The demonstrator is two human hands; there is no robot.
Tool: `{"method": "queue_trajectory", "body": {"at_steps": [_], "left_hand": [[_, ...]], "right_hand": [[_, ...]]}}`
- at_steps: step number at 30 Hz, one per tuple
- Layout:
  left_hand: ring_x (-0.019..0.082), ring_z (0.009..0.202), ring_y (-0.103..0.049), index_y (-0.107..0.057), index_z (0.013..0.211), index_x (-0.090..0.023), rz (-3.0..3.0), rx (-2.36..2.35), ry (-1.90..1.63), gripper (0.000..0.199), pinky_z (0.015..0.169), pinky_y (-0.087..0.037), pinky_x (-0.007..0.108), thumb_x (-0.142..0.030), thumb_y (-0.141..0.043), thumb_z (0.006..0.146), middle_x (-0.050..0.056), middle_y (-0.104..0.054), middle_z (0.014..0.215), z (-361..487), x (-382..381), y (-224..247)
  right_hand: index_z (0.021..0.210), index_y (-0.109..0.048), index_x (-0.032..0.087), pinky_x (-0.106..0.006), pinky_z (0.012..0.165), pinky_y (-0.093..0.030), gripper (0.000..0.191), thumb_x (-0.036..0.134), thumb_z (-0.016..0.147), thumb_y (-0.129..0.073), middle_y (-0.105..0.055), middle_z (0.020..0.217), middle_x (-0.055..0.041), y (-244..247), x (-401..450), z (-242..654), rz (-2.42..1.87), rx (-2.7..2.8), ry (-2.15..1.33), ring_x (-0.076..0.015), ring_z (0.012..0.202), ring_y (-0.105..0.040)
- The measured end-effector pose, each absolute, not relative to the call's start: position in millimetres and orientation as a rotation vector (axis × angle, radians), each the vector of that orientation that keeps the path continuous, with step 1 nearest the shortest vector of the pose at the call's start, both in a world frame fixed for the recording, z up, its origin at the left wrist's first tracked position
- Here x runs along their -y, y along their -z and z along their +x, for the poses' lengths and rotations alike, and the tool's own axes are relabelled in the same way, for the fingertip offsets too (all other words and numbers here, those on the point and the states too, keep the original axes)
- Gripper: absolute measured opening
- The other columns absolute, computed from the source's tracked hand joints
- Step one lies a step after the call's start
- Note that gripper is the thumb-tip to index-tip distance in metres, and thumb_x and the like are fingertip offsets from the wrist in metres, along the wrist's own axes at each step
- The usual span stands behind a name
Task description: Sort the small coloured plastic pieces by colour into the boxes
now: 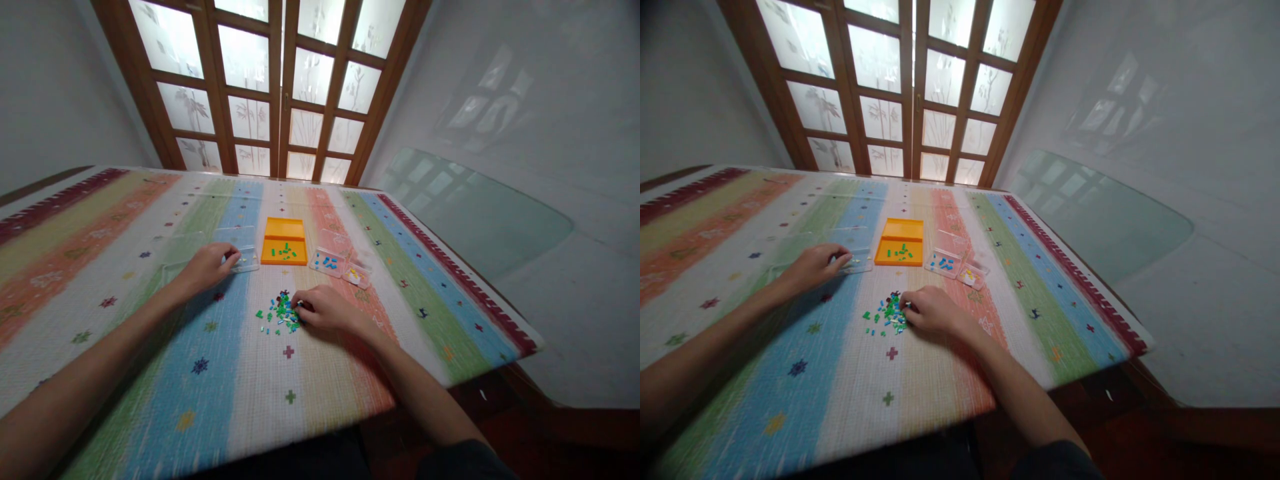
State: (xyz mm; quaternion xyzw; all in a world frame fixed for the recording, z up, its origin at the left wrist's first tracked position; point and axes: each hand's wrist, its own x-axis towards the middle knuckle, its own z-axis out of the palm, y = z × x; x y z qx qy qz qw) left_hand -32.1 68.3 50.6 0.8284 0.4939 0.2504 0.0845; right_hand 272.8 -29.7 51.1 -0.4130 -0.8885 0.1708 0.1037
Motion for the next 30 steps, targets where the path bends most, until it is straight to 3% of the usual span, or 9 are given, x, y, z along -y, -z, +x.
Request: {"method": "queue_trajectory", "body": {"at_steps": [7, 15, 30], "left_hand": [[0.029, 0.084, -0.065, -0.070, 0.078, -0.022, 2.560, -1.389, -0.582, 0.031, 0.083, -0.051, 0.042, -0.037, -0.045, 0.088, 0.011, -0.073, 0.086, -28, -77, -52], [0.026, 0.090, -0.065, -0.073, 0.093, -0.017, 2.624, -1.338, -0.676, 0.035, 0.088, -0.050, 0.041, -0.037, -0.043, 0.094, 0.011, -0.072, 0.092, -25, -56, -60], [0.020, 0.084, -0.061, -0.070, 0.100, -0.019, 2.606, -0.761, -0.662, 0.023, 0.077, -0.050, 0.033, -0.027, -0.049, 0.098, 0.007, -0.064, 0.088, 39, 14, -45]], "right_hand": [[0.099, -0.072, 0.020, -0.026, 0.064, -0.035, 0.020, 0.015, 0.090, -0.056, -0.074, 0.083, -0.0036, -49, 31, 274, -1.165, 2.669, -0.432, -0.0139, 0.068, -0.059], [0.101, -0.073, 0.019, -0.026, 0.063, -0.035, 0.017, 0.019, 0.092, -0.058, -0.075, 0.085, -0.0058, -50, 31, 272, -1.186, 2.710, -0.393, -0.0145, 0.068, -0.060], [0.094, -0.074, 0.018, -0.026, 0.063, -0.036, 0.015, 0.022, 0.090, -0.060, -0.075, 0.081, -0.0061, -48, 29, 273, -1.192, 2.659, -0.417, -0.0150, 0.066, -0.060]]}}
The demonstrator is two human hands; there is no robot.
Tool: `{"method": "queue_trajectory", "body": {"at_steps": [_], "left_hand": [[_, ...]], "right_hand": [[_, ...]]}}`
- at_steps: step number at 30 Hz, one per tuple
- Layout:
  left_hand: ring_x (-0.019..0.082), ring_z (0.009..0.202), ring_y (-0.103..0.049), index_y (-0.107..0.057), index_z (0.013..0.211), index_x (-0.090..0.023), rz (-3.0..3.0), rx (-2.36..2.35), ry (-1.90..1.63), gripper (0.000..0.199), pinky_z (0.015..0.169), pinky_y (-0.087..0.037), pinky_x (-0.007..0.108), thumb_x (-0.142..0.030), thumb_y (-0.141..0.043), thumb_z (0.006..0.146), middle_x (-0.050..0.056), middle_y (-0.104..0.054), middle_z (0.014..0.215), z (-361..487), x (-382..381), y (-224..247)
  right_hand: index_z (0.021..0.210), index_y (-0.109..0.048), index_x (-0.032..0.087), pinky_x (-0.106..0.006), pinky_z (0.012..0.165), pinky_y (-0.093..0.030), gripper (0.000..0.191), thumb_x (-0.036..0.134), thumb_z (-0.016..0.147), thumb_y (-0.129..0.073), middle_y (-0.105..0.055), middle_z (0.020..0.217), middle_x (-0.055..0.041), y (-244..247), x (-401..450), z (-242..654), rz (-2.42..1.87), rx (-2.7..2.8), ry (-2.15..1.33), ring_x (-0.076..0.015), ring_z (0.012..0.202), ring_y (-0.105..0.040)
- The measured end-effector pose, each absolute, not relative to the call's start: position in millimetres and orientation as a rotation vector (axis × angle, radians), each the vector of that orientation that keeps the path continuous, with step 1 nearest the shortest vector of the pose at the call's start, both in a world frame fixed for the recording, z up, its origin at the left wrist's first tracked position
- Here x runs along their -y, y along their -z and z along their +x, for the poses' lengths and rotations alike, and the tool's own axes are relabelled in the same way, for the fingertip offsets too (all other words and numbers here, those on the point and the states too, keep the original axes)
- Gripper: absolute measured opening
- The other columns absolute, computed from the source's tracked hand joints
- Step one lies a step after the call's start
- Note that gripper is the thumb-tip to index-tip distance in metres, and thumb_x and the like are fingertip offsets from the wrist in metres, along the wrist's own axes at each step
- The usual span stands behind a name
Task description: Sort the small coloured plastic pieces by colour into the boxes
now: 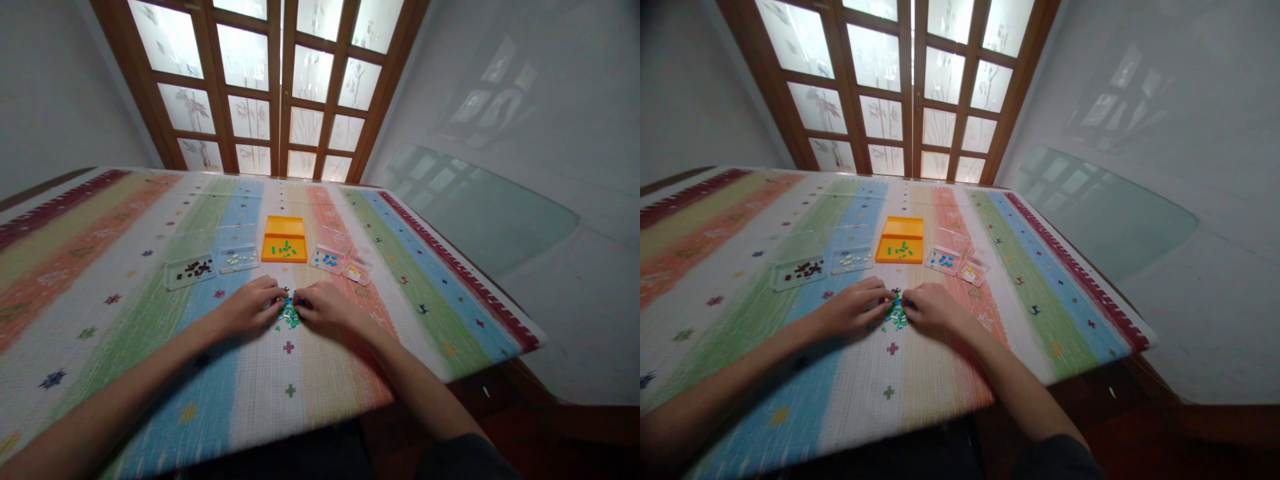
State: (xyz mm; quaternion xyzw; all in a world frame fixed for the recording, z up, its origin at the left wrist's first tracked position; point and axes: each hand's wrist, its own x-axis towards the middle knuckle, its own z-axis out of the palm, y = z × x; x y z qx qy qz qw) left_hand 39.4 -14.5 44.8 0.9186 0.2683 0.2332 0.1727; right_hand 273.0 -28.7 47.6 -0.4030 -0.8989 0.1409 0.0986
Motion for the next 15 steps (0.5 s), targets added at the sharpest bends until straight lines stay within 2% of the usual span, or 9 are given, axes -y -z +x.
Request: {"method": "queue_trajectory", "body": {"at_steps": [5, 11, 15], "left_hand": [[0.019, 0.082, -0.060, -0.069, 0.096, -0.019, 2.591, -0.712, -0.685, 0.020, 0.076, -0.049, 0.032, -0.024, -0.049, 0.097, 0.007, -0.062, 0.087, 46, 21, -38], [0.020, 0.084, -0.061, -0.067, 0.101, -0.018, 2.570, -0.737, -0.742, 0.019, 0.076, -0.051, 0.034, -0.025, -0.050, 0.097, 0.007, -0.064, 0.088, 50, 26, -38], [0.020, 0.086, -0.062, -0.067, 0.102, -0.018, 2.552, -0.750, -0.794, 0.019, 0.078, -0.052, 0.035, -0.026, -0.051, 0.098, 0.008, -0.066, 0.091, 51, 27, -41]], "right_hand": [[0.093, -0.074, 0.018, -0.026, 0.062, -0.034, 0.015, 0.025, 0.092, -0.061, -0.074, 0.079, -0.0057, -48, 29, 272, -1.207, 2.653, -0.420, -0.0140, 0.064, -0.059], [0.090, -0.074, 0.016, -0.025, 0.060, -0.032, 0.016, 0.025, 0.093, -0.060, -0.072, 0.076, -0.0057, -49, 29, 272, -1.253, 2.672, -0.409, -0.0135, 0.064, -0.057], [0.093, -0.072, 0.016, -0.024, 0.061, -0.034, 0.015, 0.025, 0.093, -0.060, -0.070, 0.075, -0.0036, -52, 27, 275, -1.227, 2.565, -0.544, -0.0129, 0.063, -0.055]]}}
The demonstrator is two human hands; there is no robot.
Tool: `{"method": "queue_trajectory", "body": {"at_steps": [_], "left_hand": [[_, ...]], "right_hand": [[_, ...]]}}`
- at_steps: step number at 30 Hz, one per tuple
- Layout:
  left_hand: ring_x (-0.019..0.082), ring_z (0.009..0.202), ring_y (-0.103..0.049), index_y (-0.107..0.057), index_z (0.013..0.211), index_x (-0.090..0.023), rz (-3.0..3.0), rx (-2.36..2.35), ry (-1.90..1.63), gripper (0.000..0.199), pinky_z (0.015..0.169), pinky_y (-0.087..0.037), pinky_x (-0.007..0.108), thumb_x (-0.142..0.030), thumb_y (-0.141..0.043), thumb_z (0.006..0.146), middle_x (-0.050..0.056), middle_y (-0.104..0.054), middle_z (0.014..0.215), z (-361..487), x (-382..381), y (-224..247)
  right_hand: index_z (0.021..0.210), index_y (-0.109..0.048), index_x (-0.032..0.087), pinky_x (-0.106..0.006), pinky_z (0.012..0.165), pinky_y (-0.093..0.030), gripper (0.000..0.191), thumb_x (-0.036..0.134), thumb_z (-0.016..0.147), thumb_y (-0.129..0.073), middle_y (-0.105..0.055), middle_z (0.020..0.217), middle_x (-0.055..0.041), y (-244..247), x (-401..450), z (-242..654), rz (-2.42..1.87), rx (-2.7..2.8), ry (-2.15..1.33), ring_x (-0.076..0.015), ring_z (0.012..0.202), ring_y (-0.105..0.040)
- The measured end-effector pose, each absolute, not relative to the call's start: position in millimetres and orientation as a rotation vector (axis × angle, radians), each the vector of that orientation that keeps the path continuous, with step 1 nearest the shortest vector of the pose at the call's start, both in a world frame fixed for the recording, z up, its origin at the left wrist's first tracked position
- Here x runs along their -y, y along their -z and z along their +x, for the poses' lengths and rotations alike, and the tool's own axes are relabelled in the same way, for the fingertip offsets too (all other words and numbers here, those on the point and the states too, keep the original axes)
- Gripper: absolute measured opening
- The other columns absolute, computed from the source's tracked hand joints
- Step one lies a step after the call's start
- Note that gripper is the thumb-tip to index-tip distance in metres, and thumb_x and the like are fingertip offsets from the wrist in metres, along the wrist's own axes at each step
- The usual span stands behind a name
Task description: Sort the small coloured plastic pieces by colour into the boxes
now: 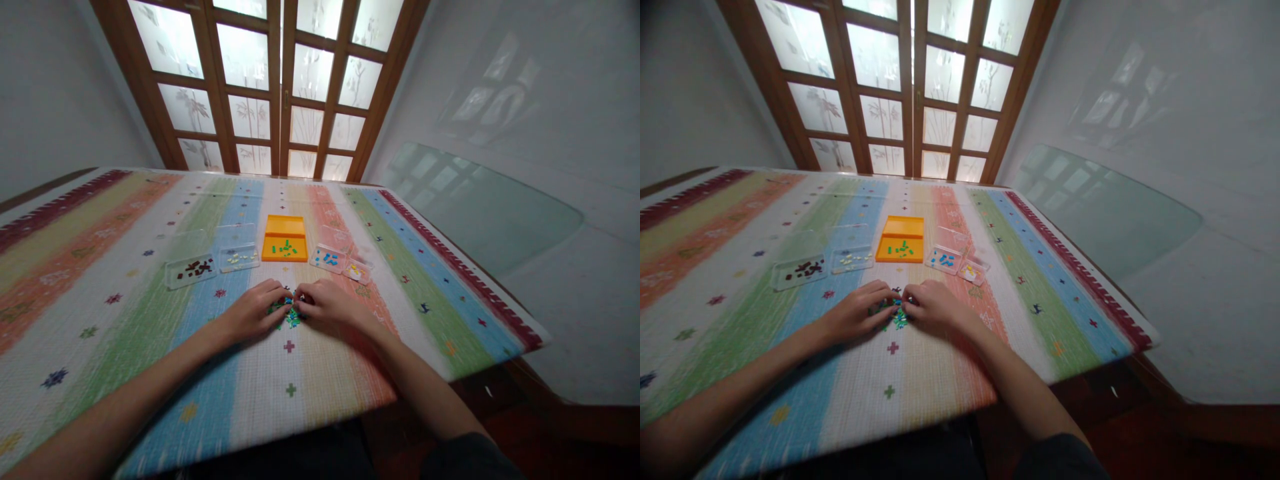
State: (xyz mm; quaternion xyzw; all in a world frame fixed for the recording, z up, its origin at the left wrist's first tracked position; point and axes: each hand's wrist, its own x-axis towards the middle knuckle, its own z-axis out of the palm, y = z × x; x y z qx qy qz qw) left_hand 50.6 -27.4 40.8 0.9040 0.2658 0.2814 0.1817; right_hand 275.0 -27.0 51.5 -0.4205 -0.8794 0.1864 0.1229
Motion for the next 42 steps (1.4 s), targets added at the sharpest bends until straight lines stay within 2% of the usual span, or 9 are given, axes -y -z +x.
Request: {"method": "queue_trajectory", "body": {"at_steps": [8, 15, 19, 24, 29, 34, 42], "left_hand": [[0.019, 0.083, -0.067, -0.070, 0.103, -0.017, 2.471, -0.742, -0.904, 0.021, 0.076, -0.055, 0.034, -0.027, -0.052, 0.100, 0.009, -0.073, 0.091, 46, 26, -45], [0.015, 0.067, -0.064, -0.072, 0.099, -0.017, 2.380, -0.848, -0.943, 0.021, 0.066, -0.052, 0.029, -0.031, -0.056, 0.098, 0.006, -0.074, 0.083, 46, 23, -46], [0.015, 0.065, -0.061, -0.072, 0.098, -0.017, 2.392, -0.875, -0.881, 0.022, 0.064, -0.050, 0.028, -0.032, -0.056, 0.097, 0.005, -0.073, 0.081, 42, 19, -51], [0.019, 0.079, -0.063, -0.069, 0.097, -0.019, 2.456, -1.084, -0.980, 0.022, 0.077, -0.052, 0.034, -0.035, -0.056, 0.094, 0.006, -0.071, 0.088, 20, -5, -59], [0.024, 0.092, -0.061, -0.069, 0.092, -0.020, 2.513, -1.351, -0.958, 0.021, 0.091, -0.049, 0.041, -0.036, -0.055, 0.091, 0.006, -0.068, 0.090, -6, -36, -60], [0.027, 0.095, -0.060, -0.071, 0.092, -0.021, 2.450, -1.542, -0.952, 0.021, 0.094, -0.047, 0.042, -0.034, -0.056, 0.087, 0.007, -0.066, 0.089, -17, -52, -53], [0.029, 0.095, -0.058, -0.075, 0.089, -0.019, 2.421, -1.564, -0.811, 0.026, 0.093, -0.047, 0.045, -0.034, -0.054, 0.086, 0.010, -0.065, 0.091, -20, -62, -43]], "right_hand": [[0.098, -0.064, 0.015, -0.022, 0.057, -0.038, 0.016, 0.030, 0.096, -0.057, -0.064, 0.068, 0.0014, -52, 24, 275, -1.076, 2.260, -0.923, -0.0111, 0.058, -0.053], [0.097, -0.065, 0.016, -0.022, 0.056, -0.036, 0.015, 0.028, 0.095, -0.057, -0.063, 0.065, 0.0025, -52, 24, 272, -1.056, 2.215, -0.876, -0.0102, 0.055, -0.051], [0.096, -0.068, 0.016, -0.022, 0.057, -0.036, 0.016, 0.028, 0.094, -0.057, -0.062, 0.065, 0.0022, -55, 25, 272, -1.095, 2.212, -0.800, -0.0103, 0.056, -0.050], [0.094, -0.070, 0.016, -0.022, 0.060, -0.036, 0.016, 0.026, 0.094, -0.057, -0.063, 0.067, 0.0021, -60, 25, 275, -1.165, 2.249, -0.674, -0.0102, 0.057, -0.050], [0.091, -0.071, 0.016, -0.022, 0.061, -0.036, 0.013, 0.022, 0.092, -0.059, -0.064, 0.066, 0.0017, -62, 25, 275, -1.186, 2.288, -0.601, -0.0098, 0.057, -0.051], [0.090, -0.072, 0.016, -0.023, 0.063, -0.036, 0.014, 0.022, 0.092, -0.060, -0.064, 0.065, 0.0016, -62, 26, 274, -1.187, 2.302, -0.536, -0.0099, 0.057, -0.052], [0.089, -0.072, 0.016, -0.023, 0.062, -0.035, 0.016, 0.024, 0.092, -0.058, -0.064, 0.064, 0.0011, -59, 25, 277, -1.161, 2.278, -0.511, -0.0102, 0.058, -0.052]]}}
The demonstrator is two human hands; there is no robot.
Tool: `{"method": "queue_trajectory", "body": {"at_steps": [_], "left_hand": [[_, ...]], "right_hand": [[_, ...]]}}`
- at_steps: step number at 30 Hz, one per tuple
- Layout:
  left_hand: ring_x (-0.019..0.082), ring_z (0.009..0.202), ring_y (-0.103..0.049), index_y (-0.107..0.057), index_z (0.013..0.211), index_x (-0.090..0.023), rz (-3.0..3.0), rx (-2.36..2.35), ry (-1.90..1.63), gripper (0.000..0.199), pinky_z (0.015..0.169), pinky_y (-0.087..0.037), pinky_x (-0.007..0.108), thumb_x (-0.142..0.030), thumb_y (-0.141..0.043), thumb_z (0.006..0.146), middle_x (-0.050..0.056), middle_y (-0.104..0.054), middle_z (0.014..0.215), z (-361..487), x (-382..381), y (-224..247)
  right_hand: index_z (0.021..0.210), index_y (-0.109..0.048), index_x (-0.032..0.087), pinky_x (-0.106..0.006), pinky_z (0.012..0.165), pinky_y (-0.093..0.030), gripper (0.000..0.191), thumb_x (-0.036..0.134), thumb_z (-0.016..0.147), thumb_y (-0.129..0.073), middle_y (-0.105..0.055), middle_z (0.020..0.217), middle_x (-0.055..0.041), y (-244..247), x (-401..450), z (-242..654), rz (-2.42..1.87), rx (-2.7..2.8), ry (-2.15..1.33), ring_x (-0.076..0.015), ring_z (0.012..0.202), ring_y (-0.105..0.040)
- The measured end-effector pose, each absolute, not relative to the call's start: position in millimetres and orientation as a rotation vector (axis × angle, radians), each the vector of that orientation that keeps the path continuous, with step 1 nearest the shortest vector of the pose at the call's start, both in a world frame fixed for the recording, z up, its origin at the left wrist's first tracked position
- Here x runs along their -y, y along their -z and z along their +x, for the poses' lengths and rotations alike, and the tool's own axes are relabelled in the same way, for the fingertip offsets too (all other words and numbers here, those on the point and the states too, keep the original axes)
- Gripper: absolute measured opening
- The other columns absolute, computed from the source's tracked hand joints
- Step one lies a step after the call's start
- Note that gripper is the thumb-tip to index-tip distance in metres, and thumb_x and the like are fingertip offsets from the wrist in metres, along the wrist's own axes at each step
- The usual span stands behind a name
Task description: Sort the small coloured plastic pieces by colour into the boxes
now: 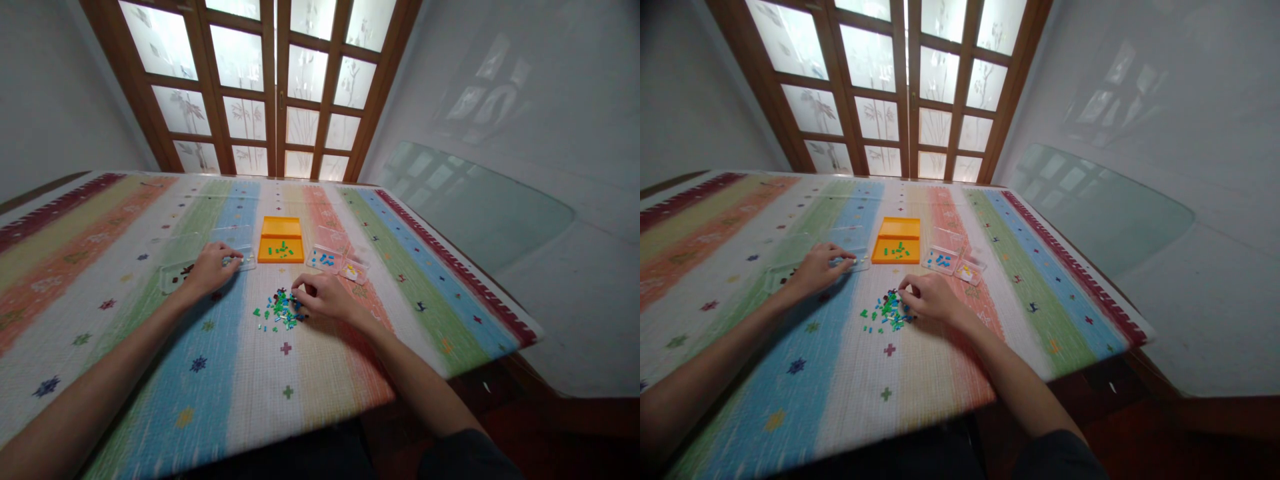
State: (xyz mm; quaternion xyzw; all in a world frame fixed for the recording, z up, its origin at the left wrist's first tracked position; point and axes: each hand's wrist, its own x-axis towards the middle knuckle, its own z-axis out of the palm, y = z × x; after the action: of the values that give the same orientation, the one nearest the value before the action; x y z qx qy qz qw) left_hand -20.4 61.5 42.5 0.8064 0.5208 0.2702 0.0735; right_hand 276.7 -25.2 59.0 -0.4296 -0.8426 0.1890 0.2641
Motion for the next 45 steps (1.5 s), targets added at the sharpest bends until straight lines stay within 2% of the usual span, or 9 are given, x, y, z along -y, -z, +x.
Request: {"method": "queue_trajectory", "body": {"at_steps": [6, 10, 17, 23, 45], "left_hand": [[0.025, 0.094, -0.059, -0.074, 0.095, -0.020, 2.394, -1.563, -0.974, 0.026, 0.089, -0.049, 0.040, -0.028, -0.050, 0.089, 0.008, -0.064, 0.094, -24, -54, -50], [0.023, 0.092, -0.060, -0.072, 0.094, -0.020, 2.488, -1.352, -1.050, 0.021, 0.090, -0.050, 0.040, -0.029, -0.053, 0.091, 0.006, -0.065, 0.092, -8, -31, -57], [0.020, 0.090, -0.059, -0.072, 0.092, -0.019, 2.548, -0.841, -0.795, 0.019, 0.085, -0.050, 0.036, -0.023, -0.054, 0.092, 0.006, -0.064, 0.091, 31, 10, -52], [0.021, 0.092, -0.058, -0.071, 0.094, -0.020, 2.553, -0.820, -0.669, 0.018, 0.084, -0.050, 0.036, -0.022, -0.053, 0.092, 0.006, -0.062, 0.092, 42, 19, -42], [0.022, 0.093, -0.058, -0.070, 0.093, -0.019, 2.649, -0.799, -0.680, 0.019, 0.084, -0.050, 0.038, -0.023, -0.052, 0.095, 0.008, -0.061, 0.098, 47, 19, -37]], "right_hand": [[0.090, -0.073, 0.017, -0.022, 0.061, -0.036, 0.013, 0.020, 0.089, -0.060, -0.069, 0.068, -0.0002, -60, 26, 275, -1.210, 2.343, -0.488, -0.0108, 0.060, -0.055], [0.094, -0.075, 0.017, -0.023, 0.063, -0.037, 0.015, 0.018, 0.089, -0.061, -0.073, 0.074, -0.0030, -60, 26, 273, -1.224, 2.470, -0.528, -0.0123, 0.064, -0.059], [0.099, -0.076, 0.019, -0.024, 0.063, -0.035, 0.019, 0.017, 0.089, -0.059, -0.074, 0.079, -0.0027, -52, 29, 271, -1.156, 2.575, -0.520, -0.0123, 0.064, -0.058], [0.099, -0.077, 0.020, -0.025, 0.065, -0.036, 0.019, 0.018, 0.089, -0.061, -0.076, 0.081, -0.0039, -47, 30, 267, -1.194, 2.618, -0.473, -0.0138, 0.068, -0.061], [0.093, -0.075, 0.016, -0.026, 0.061, -0.031, 0.016, 0.020, 0.091, -0.060, -0.076, 0.081, -0.0068, -46, 27, 267, -1.205, 2.687, -0.238, -0.0138, 0.065, -0.060]]}}
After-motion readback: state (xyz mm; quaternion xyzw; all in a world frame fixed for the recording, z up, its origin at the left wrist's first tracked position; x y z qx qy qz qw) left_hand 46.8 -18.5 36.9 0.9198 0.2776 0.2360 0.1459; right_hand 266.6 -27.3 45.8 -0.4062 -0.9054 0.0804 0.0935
